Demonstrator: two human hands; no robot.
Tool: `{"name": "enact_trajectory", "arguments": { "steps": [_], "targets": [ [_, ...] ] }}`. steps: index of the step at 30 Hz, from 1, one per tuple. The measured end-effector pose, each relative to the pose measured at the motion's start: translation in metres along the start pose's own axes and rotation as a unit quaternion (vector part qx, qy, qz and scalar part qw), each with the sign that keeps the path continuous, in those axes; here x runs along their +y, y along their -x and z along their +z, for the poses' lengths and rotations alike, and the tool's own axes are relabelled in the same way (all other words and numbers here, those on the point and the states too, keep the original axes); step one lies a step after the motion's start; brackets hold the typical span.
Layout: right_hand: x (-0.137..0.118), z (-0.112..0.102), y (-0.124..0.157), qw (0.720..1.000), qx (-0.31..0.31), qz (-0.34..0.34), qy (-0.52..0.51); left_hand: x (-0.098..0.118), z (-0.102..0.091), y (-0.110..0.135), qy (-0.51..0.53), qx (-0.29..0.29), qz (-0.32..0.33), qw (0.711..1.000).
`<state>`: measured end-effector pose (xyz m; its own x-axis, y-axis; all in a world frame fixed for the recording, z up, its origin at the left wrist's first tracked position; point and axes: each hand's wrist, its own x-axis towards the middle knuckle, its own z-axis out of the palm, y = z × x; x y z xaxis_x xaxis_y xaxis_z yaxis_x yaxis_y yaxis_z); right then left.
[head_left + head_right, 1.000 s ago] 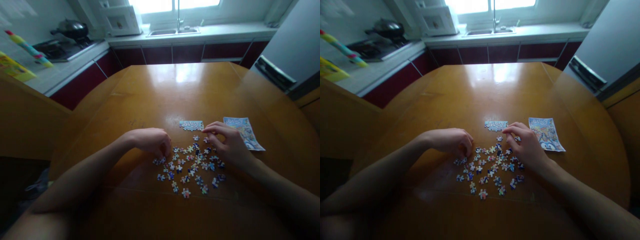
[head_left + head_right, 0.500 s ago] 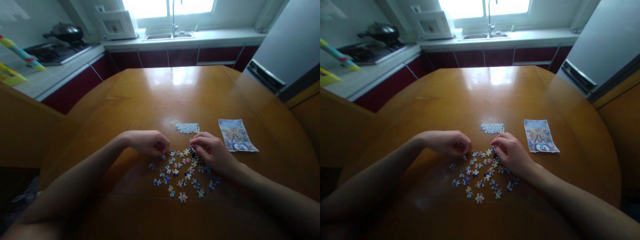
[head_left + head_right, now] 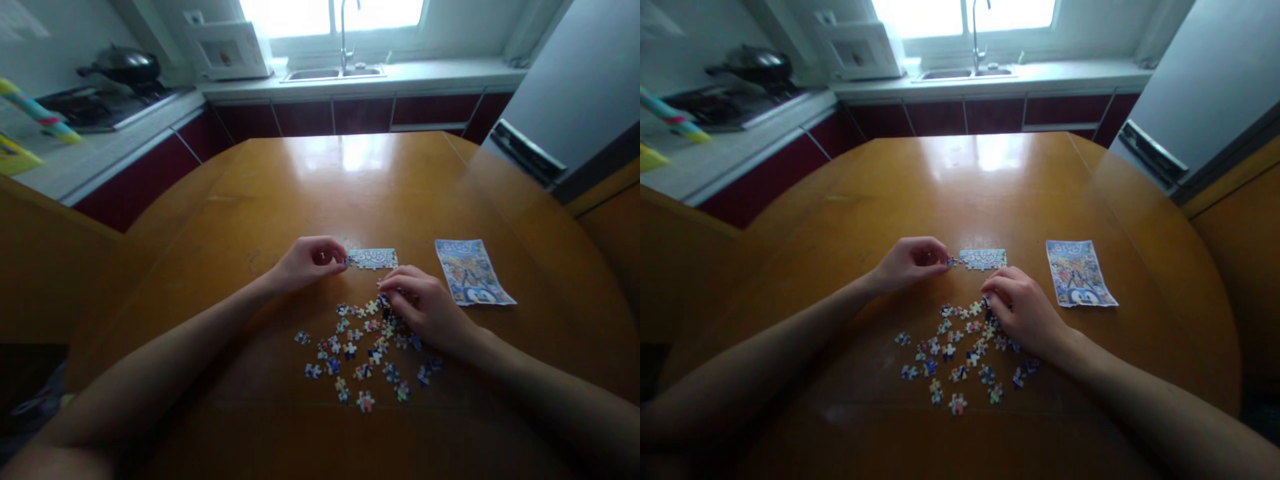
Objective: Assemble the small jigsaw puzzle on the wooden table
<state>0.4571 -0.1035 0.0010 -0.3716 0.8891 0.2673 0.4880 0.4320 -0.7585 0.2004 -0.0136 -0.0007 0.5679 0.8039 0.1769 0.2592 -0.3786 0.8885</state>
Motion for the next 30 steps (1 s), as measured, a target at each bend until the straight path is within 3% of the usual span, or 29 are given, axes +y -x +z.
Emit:
{"name": "enact_trajectory", "arguments": {
  "steps": [5, 10, 16, 30],
  "targets": [
    [0.001, 0.000, -0.001, 1.000, 0.006, -0.006, 0.001, 0.000, 0.007, 0.001, -0.097, 0.020, 0.068, 0.993],
    [0.004, 0.000, -0.003, 1.000, 0.009, 0.004, 0.002, -0.007, 0.006, 0.001, -0.205, 0.037, 0.145, 0.967],
    [0.006, -0.003, -0.006, 1.000, 0.007, 0.010, 0.011, -0.014, 0.007, 0.002, -0.268, 0.070, 0.141, 0.950],
    [0.007, -0.002, -0.008, 0.999, 0.017, 0.003, 0.029, -0.013, 0.015, -0.005, -0.267, 0.090, 0.134, 0.950]
  ]
}}
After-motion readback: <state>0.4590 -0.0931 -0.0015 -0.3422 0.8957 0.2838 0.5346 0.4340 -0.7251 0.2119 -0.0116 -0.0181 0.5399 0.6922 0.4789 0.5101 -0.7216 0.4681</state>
